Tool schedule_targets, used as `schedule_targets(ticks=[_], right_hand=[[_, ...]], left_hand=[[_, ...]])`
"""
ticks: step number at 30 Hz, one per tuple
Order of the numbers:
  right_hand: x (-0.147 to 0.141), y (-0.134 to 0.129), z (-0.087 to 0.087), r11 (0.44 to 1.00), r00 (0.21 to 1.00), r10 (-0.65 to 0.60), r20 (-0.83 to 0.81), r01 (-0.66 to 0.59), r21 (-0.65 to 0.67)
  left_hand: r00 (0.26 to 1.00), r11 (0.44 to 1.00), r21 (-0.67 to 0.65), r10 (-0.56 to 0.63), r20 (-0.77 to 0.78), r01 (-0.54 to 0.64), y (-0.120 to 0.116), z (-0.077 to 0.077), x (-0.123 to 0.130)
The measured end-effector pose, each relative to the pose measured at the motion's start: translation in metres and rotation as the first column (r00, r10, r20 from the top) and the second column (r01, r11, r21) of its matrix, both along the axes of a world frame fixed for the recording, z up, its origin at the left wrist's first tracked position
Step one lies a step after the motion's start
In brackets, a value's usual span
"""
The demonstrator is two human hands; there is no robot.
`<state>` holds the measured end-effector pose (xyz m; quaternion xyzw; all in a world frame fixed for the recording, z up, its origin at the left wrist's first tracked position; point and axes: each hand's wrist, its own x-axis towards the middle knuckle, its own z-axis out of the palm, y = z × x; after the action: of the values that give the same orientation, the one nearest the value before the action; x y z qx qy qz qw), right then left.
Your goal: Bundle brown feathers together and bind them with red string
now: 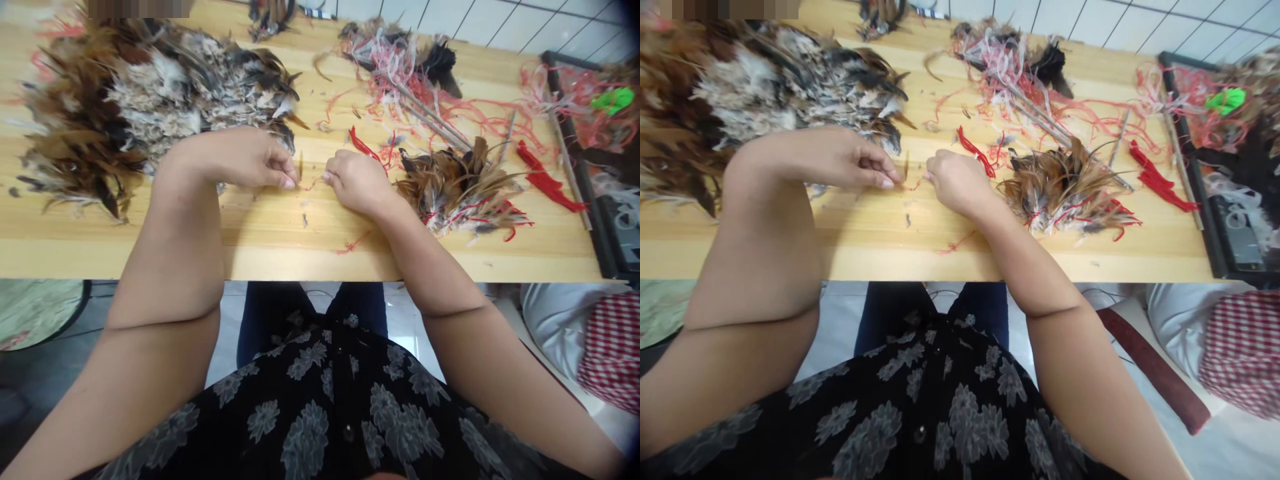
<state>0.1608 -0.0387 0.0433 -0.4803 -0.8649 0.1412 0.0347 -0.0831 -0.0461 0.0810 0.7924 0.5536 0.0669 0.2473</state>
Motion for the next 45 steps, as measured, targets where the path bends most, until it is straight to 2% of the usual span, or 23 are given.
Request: schedule_targets(ticks=[1,3,5,7,9,11,13,15,16,18,20,24,28,32,38,41,45], right_hand=[[0.0,-0.001,0.002,1.0,0.999,0.025,0.049,-0.025,-0.001],[0.002,-0.002,0.003,0.999,0.997,0.041,0.072,-0.04,-0.018],[0.003,-0.002,0.003,0.998,0.999,0.04,0.037,-0.038,-0.044],[0.005,-0.002,0.003,0.996,0.999,0.048,-0.025,-0.049,-0.074],[0.01,-0.001,0.003,0.991,0.991,0.07,-0.112,-0.083,-0.109],[0.018,0.004,0.004,0.987,0.972,0.067,-0.225,-0.097,-0.124],[0.029,0.013,0.005,0.996,0.934,0.004,-0.357,-0.035,-0.079],[0.041,0.025,0.007,0.991,0.862,-0.103,-0.497,0.131,0.02],[0.046,0.032,0.007,0.968,0.811,-0.158,-0.564,0.241,0.075],[0.054,0.043,0.008,0.903,0.747,-0.28,-0.603,0.418,0.099],[0.057,0.05,0.007,0.863,0.741,-0.345,-0.576,0.491,0.115],[0.051,0.05,-0.005,0.884,0.82,-0.317,-0.477,0.437,0.165],[0.045,0.048,-0.021,0.901,0.867,-0.274,-0.417,0.383,0.205],[0.043,0.043,-0.021,0.924,0.924,-0.149,-0.352,0.258,0.284],[0.041,0.036,-0.013,0.937,0.955,-0.006,-0.297,0.109,0.332],[0.038,0.036,-0.014,0.948,0.945,0.023,-0.327,0.083,0.308],[0.033,0.033,-0.01,0.973,0.933,-0.001,-0.361,0.083,0.213]], left_hand=[[0.997,0.996,-0.084,0.019,-0.081,-0.026,-0.003,0.005,0.001],[0.981,0.981,0.033,0.193,-0.02,-0.192,-0.008,0.014,0.003],[0.931,0.916,0.187,0.331,0.151,-0.356,-0.011,0.018,0.005],[0.881,0.852,0.269,0.373,0.292,-0.449,-0.009,0.014,0.007],[0.861,0.834,0.287,0.364,0.355,-0.471,-0.004,0.003,0.01],[0.872,0.853,0.285,0.323,0.369,-0.437,0.004,-0.012,0.014],[0.896,0.873,0.313,0.254,0.366,-0.375,0.012,-0.027,0.02],[0.925,0.894,0.344,0.164,0.344,-0.286,0.019,-0.043,0.025],[0.937,0.908,0.35,0.111,0.33,-0.231,0.022,-0.051,0.028],[0.95,0.913,0.38,0.023,0.31,-0.146,0.028,-0.067,0.032],[0.962,0.899,0.429,-0.035,0.271,-0.088,0.034,-0.08,0.036],[0.973,0.886,0.465,-0.104,0.207,-0.004,0.046,-0.1,0.05],[0.976,0.892,0.451,-0.108,0.187,0.012,0.055,-0.11,0.064],[0.975,0.899,0.438,-0.09,0.201,-0.008,0.056,-0.107,0.061],[0.97,0.902,0.431,-0.095,0.223,-0.011,0.044,-0.08,0.027],[0.959,0.903,0.431,-0.121,0.258,-0.001,0.038,-0.067,0.017],[0.931,0.889,0.458,-0.144,0.336,-0.028,0.028,-0.05,0.023]])
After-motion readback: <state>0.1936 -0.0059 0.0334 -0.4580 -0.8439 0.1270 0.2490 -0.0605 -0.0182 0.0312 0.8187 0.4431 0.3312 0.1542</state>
